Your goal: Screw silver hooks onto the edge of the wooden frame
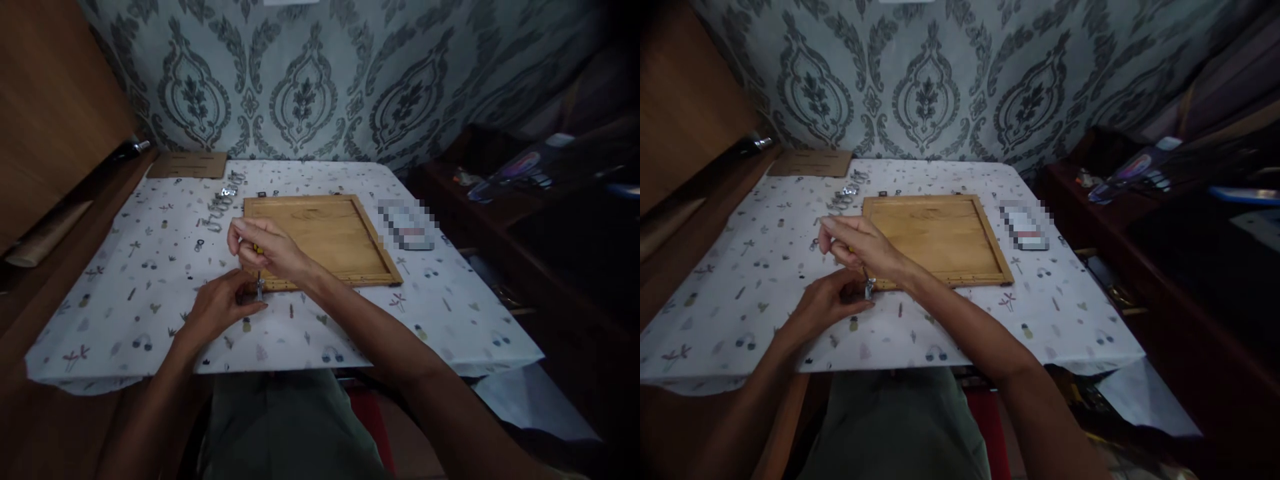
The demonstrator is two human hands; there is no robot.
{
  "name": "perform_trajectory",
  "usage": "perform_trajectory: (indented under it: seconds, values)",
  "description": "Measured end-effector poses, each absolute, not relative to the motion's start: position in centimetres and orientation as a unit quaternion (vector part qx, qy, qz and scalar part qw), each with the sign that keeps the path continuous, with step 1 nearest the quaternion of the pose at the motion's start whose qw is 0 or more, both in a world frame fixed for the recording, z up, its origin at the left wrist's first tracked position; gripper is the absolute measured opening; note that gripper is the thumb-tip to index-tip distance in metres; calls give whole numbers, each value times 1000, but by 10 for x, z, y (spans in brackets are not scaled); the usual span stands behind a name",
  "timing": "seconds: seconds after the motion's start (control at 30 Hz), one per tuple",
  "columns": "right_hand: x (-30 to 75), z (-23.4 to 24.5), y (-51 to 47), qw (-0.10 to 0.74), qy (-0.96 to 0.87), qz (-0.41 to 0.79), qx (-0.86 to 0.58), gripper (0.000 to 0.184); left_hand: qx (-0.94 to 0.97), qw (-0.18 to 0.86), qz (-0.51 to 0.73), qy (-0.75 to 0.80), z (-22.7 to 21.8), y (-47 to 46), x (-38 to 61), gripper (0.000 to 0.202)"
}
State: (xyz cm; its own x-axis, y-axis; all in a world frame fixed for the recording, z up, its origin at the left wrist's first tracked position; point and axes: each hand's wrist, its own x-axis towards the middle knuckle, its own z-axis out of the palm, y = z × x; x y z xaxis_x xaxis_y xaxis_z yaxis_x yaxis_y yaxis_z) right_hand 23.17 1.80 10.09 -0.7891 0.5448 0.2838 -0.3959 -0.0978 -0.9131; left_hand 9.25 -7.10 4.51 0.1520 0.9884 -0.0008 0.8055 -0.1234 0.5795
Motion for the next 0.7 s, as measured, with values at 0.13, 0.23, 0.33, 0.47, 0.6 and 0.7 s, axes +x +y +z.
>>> perform_trajectory:
  seconds: [0.13, 0.23, 0.33, 0.47, 0.6, 0.7]
  values:
    - [225, 98, 7, 422, -563, 699, -130, 50, 724, 237, 201, 616, 43, -72, 92, 31]
    - [221, 95, -1, 508, -528, 662, -161, 52, 722, 241, 209, 613, 43, -73, 91, 35]
    - [220, 95, -3, 532, -517, 645, -185, 56, 724, 240, 213, 611, 42, -73, 92, 34]
    - [229, 99, 4, 442, -577, 662, -181, 65, 724, 230, 215, 614, 41, -72, 93, 26]
    - [240, 104, 15, 332, -626, 694, -129, 55, 727, 216, 219, 614, 38, -72, 93, 28]
    - [244, 106, 20, 322, -633, 696, -99, 61, 735, 208, 222, 607, 35, -71, 91, 30]
